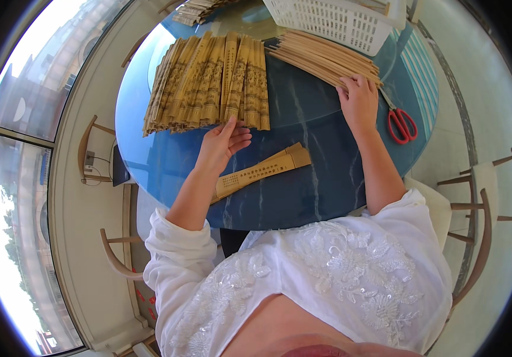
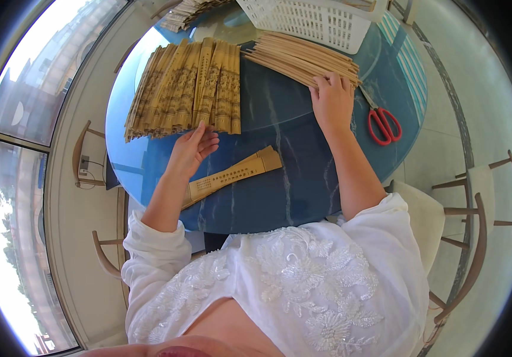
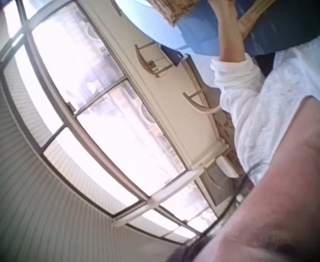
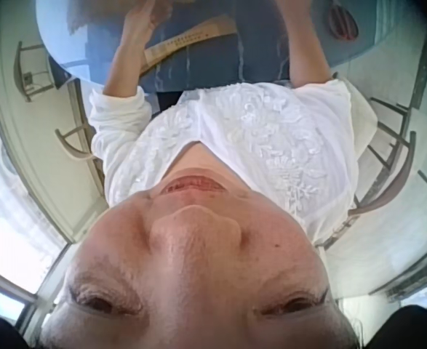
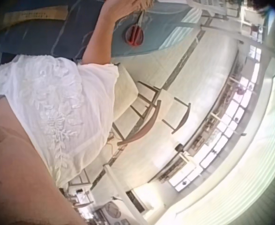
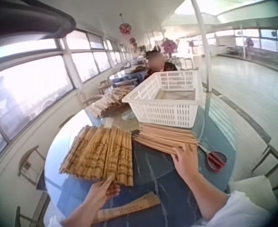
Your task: The person inserts thin bamboo sticks into pre-cut slots on flat bamboo strips at a round table, repeating the insertion and stacking the completed units. The hands work one strip at a time, aligning the stick and pressing it into place.
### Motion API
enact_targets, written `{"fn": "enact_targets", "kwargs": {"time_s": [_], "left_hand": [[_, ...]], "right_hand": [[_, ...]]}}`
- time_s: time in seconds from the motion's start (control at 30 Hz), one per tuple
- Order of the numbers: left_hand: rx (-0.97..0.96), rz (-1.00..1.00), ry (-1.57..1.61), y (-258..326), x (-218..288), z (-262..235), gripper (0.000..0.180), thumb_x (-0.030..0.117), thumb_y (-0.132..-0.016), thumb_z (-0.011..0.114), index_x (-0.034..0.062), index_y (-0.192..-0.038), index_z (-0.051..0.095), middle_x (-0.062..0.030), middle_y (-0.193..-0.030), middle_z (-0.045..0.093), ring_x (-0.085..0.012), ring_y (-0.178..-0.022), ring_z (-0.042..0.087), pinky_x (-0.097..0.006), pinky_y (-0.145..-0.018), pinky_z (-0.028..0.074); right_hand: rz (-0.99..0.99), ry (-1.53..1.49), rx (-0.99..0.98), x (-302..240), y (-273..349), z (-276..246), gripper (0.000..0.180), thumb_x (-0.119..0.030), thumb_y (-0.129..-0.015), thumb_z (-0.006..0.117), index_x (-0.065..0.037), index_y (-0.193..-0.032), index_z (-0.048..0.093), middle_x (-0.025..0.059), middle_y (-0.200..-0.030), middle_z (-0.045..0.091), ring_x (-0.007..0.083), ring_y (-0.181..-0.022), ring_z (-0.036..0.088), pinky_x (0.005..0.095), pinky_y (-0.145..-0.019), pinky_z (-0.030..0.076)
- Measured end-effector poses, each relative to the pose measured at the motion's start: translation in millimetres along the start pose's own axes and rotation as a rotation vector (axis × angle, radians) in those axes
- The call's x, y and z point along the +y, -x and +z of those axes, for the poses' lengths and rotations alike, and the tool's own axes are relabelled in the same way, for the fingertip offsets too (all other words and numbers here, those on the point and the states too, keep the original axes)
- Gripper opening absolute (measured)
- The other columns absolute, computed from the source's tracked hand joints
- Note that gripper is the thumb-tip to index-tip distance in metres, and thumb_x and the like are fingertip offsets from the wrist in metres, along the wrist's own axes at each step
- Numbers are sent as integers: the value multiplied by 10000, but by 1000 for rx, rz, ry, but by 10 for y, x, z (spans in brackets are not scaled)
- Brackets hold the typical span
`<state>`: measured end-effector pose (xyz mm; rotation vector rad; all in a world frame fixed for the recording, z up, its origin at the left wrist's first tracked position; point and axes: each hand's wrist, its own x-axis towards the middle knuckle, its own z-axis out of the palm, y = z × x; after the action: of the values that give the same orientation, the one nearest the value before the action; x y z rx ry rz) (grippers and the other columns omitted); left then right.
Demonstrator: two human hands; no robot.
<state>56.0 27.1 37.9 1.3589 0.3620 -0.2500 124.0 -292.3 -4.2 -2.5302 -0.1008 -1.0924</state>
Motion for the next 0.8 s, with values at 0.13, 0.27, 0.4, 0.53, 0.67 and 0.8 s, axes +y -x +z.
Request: {"fn": "enact_targets", "kwargs": {"time_s": [0.13,0.27,0.4,0.53,0.67,0.8], "left_hand": [[-9,1,54,10,-34,-26,395,309,-974,603,-61,-1112,601,-136,-954,666,-228,-849,690,-335,-778,604],[-105,22,-27,181,10,12,368,281,-979,599,-51,-1136,605,-124,-961,669,-219,-871,686,-331,-794,595],[-193,284,-464,473,-224,-15,283,243,-962,630,5,-1113,652,-108,-997,682,-193,-851,682,-316,-760,579],[107,880,-1344,799,-372,-19,269,206,-824,749,71,-1054,715,-57,-1142,669,-285,-1192,551,-426,-981,440],[180,811,-1333,919,-552,-121,308,237,-771,779,86,-1035,730,-34,-1214,642,-296,-1333,413,-485,-1111,260],[251,776,-1350,990,-686,-216,300,231,-778,772,107,-1049,733,-25,-1194,656,-270,-1317,448,-503,-1137,189]], "right_hand": [[15,19,-85,79,4,51,196,-188,-776,751,-112,-952,709,28,-966,616,275,-983,564,415,-873,450],[6,54,-78,57,5,33,190,-208,-779,753,-118,-939,706,27,-938,615,273,-972,570,410,-878,444],[-9,59,-55,29,-8,40,156,-214,-783,753,-140,-913,707,19,-910,612,264,-946,575,404,-870,442],[-8,29,-91,26,0,27,97,-211,-793,744,-154,-864,710,11,-886,602,255,-926,575,399,-854,441],[-45,66,-63,40,17,17,85,-215,-809,730,-143,-851,712,22,-882,599,264,-920,577,407,-845,444],[-45,89,9,37,-19,0,117,-218,-841,712,-110,-882,692,49,-872,598,283,-898,582,412,-817,460]]}}
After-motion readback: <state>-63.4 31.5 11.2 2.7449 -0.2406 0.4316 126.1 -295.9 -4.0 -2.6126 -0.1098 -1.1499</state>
